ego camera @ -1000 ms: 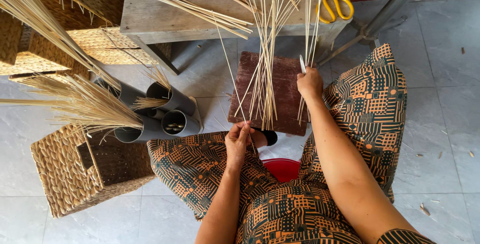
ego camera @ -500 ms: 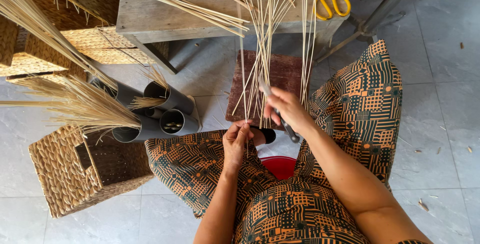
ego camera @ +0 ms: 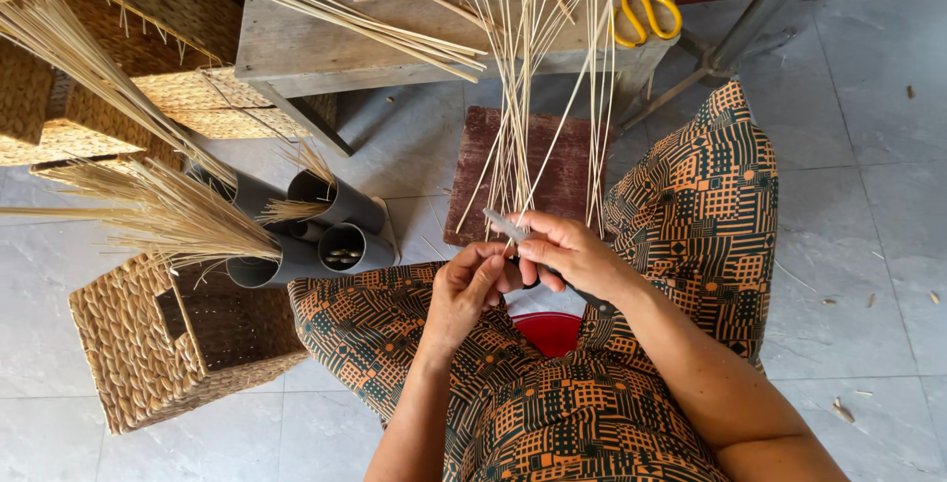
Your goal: The person sits on a chair and shaves thin bamboo sticks with a small knife, drawing the blade along each stick to split and smooth it into skewers, then sets finished sticks on a pile on the wooden block in front of them and picks up the next stick.
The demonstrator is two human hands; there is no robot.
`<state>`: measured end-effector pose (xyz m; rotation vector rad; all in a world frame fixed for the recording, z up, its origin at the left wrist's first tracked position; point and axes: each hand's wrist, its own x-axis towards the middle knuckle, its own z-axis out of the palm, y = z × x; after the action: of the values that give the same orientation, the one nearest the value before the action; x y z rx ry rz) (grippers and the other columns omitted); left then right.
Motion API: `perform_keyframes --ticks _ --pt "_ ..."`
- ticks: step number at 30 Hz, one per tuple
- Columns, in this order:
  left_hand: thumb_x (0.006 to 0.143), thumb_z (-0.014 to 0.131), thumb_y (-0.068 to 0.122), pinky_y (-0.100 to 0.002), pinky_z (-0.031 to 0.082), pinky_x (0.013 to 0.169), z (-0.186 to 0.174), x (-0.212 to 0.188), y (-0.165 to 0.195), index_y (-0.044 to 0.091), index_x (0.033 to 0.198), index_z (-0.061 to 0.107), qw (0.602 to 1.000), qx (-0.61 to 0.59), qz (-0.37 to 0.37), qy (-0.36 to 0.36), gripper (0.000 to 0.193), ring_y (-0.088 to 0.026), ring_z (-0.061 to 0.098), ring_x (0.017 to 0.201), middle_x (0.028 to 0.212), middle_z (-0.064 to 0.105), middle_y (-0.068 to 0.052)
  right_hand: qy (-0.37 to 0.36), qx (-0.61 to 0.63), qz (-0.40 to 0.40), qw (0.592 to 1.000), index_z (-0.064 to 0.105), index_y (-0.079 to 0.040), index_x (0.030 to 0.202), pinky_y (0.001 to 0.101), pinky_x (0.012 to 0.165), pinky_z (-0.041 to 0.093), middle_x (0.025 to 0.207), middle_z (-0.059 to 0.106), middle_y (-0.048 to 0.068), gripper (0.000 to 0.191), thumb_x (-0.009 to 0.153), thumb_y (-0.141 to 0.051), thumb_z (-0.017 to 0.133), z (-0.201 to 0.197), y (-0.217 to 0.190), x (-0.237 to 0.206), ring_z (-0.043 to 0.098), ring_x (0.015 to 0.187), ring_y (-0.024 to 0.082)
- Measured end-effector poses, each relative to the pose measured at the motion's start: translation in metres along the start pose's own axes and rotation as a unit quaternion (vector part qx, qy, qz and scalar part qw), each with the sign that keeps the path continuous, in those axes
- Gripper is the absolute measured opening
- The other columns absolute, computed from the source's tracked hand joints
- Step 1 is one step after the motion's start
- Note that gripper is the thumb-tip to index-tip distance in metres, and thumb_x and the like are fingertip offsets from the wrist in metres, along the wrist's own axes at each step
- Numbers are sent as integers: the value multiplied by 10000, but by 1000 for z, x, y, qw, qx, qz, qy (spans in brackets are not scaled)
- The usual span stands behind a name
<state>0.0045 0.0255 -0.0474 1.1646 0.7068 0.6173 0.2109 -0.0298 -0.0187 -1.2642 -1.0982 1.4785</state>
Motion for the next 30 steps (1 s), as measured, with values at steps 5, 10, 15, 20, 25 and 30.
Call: perform_keyframes --ticks 5,10,15,20,25,30 --pt "1027 624 145 -211 405 536 9 -2 12 18 1054 747 992 99 71 38 179 -29 474 593 731 631 34 0 50 -33 998 583 -44 1412 188 439 394 688 621 33 382 1054 -142 492 -6 -13 -7 474 477 47" --pt "1012 639 131 -213 413 539 -5 -15 20 7 1022 751 987 141 77 8 168 -31 492 593 704 612 43 91 79 -78 990 620 -32 1352 196 438 387 682 618 37 347 1029 -107 517 -35 -32 -25 475 480 60" --pt "1005 649 116 -213 416 543 -19 -24 27 0 1010 756 983 167 77 -15 158 -31 496 599 696 616 34 149 133 -105 974 616 -21 1359 195 453 380 690 590 35 351 1029 -105 525 -64 -41 -44 466 495 60" --pt "991 657 107 -211 404 524 -34 -34 35 -3 999 759 983 167 58 -43 150 -33 495 587 678 599 26 208 131 -130 961 625 -20 1358 203 461 365 688 565 44 341 1043 -110 531 -91 -35 -58 453 500 71" --pt "973 664 100 -212 415 506 -50 -41 42 -9 979 761 981 186 44 -41 146 -44 518 565 692 621 15 242 192 -177 935 611 -32 1397 237 492 392 743 577 54 345 1062 -102 566 -119 -25 -71 463 542 93" --pt "994 655 109 -208 425 515 -59 -45 48 -4 990 765 981 185 48 -19 158 -35 505 566 640 573 17 288 213 -225 906 590 -66 1431 247 501 422 786 605 51 354 1082 -125 578 -132 -32 -84 490 553 107"
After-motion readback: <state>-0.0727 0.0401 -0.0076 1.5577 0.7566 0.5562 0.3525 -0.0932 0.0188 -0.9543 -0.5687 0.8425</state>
